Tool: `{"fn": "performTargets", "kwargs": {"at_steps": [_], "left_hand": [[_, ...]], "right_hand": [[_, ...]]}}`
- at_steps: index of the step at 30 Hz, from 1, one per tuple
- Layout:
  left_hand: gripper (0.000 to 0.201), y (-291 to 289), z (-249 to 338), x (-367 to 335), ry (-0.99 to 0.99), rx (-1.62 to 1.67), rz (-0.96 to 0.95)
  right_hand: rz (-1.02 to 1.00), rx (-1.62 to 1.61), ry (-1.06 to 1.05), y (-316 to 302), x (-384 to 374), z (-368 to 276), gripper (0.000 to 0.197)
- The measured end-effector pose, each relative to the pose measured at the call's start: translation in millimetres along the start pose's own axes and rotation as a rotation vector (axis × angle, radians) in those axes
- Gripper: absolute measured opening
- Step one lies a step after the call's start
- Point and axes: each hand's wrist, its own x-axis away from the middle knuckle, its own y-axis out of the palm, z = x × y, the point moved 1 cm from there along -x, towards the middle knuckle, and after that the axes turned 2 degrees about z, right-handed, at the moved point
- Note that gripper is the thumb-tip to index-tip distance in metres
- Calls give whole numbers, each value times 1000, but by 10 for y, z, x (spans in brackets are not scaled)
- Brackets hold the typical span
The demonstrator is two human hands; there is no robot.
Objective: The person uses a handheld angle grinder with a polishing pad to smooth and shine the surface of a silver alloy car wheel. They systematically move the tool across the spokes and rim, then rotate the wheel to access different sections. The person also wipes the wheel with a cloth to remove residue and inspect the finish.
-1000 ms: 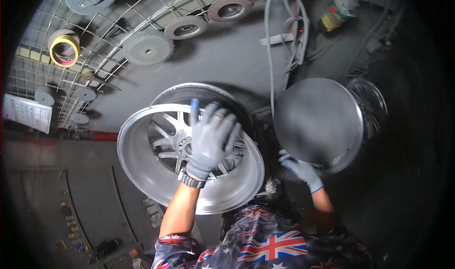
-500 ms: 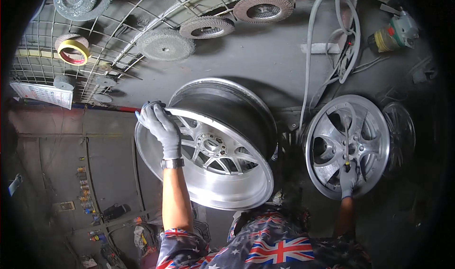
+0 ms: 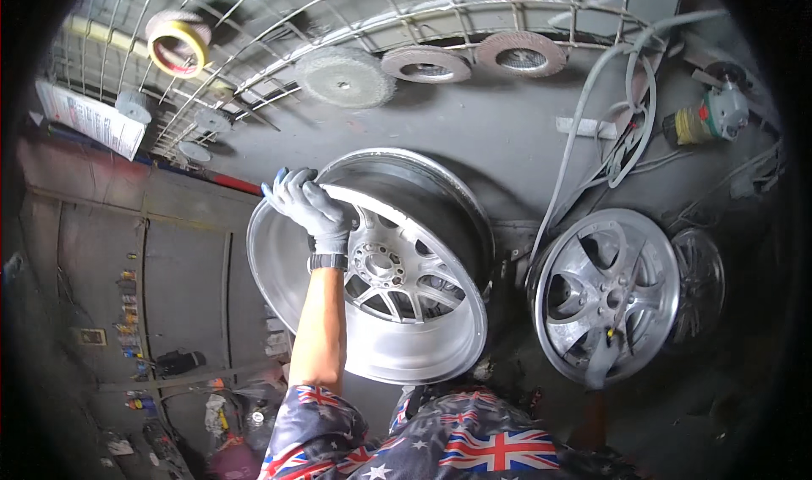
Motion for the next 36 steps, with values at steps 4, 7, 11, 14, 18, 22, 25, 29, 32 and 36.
{"fn": "performTargets", "kwargs": {"at_steps": [4, 7, 11, 14, 18, 22, 25, 29, 32, 36], "left_hand": [[25, -34, -72, 29, 12, 14, -31], [27, -6, 42, -48, 1, 14, -26], [21, -174, 54, -83, 14, 34, -63], [19, -320, 9, -177, 60, 80, -124], [17, -501, -149, -283, 91, 183, -263], [16, -619, -268, -379, 111, 250, -328], [17, -638, -330, -445, 134, 295, -380], [21, -669, -400, -455, 171, 372, -424], [24, -702, -587, -453, 161, 355, -469], [21, -946, -1286, -266, -59, 277, -401]], "right_hand": [[-41, -70, 218, 75, 601, -837, 24], [-252, -138, 20, 299, 755, -1158, 28], [-503, 37, -179, 936, 1179, -2245, 23], [-604, -16, -395, 1376, 1314, -2542, 21], [-581, 322, -791, 1664, 1806, -3167, 25], [-562, 159, -682, 1828, 2415, -3262, 20], [-445, 189, -623, 1811, 2638, -3071, 18], [-241, 130, -418, 1795, 2789, -2753, 18], [-115, 223, -490, 1728, 2857, -2676, 20], [24, 461, -819, 1833, 2857, -2805, 24]]}}
